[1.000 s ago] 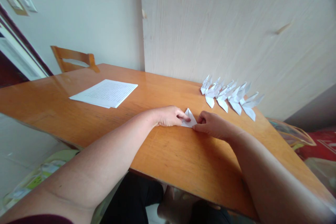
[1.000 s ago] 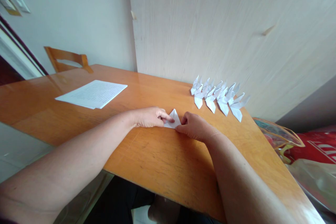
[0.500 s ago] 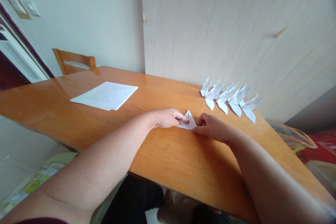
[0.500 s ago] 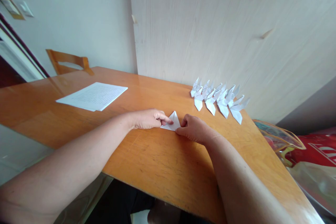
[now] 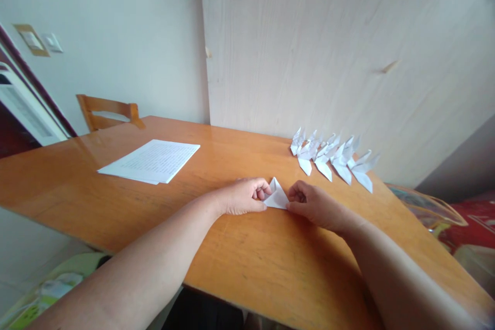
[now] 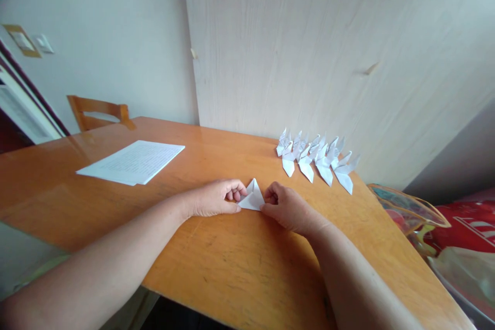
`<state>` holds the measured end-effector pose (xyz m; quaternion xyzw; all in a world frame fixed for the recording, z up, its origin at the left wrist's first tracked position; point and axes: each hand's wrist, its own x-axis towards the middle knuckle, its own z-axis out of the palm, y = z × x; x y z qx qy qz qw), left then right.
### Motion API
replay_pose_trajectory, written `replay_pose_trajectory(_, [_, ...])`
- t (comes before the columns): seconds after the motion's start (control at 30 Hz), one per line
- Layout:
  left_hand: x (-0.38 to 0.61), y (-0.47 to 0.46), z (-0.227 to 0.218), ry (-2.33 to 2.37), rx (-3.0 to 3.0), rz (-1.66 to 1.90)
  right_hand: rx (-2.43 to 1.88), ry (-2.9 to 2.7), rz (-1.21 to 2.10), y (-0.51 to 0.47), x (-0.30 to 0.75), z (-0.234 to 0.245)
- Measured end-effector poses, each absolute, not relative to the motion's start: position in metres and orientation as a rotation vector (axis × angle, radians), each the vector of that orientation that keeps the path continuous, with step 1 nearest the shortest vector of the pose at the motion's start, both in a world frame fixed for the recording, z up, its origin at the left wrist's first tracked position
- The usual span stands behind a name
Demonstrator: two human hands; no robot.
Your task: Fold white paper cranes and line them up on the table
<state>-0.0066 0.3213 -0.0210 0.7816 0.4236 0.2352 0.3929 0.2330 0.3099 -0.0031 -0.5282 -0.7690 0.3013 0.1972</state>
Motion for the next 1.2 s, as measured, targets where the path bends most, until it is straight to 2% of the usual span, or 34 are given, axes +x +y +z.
replay_pose_trajectory(0.33, [-0.002,0.318,-0.019,1.05,1.988,0.667,-1.402,-2.147,0.825,0.308,0.226,-0.006])
replay_pose_trajectory(0.7, [0.002,0.31,-0.005,1.062,2.635,0.997,-1.178,-1.598,1.472,0.299,0.229,0.009])
replay_pose_trajectory(0.8, [0.003,0.31,-0.005,1.053,2.687,1.074,-1.16,-1.608,1.424,0.296,0.226,0.01])
replay_pose_trajectory(1.0, [0.005,0.302,0.006,0.98,2.41,1.203,-1.074,-1.699,1.054,0.288,0.222,0.017])
replay_pose_trajectory(1.2, [0.004,0.295,0.012,1.008,1.967,1.071,-0.97,-1.715,1.145,0.291,0.216,0.011])
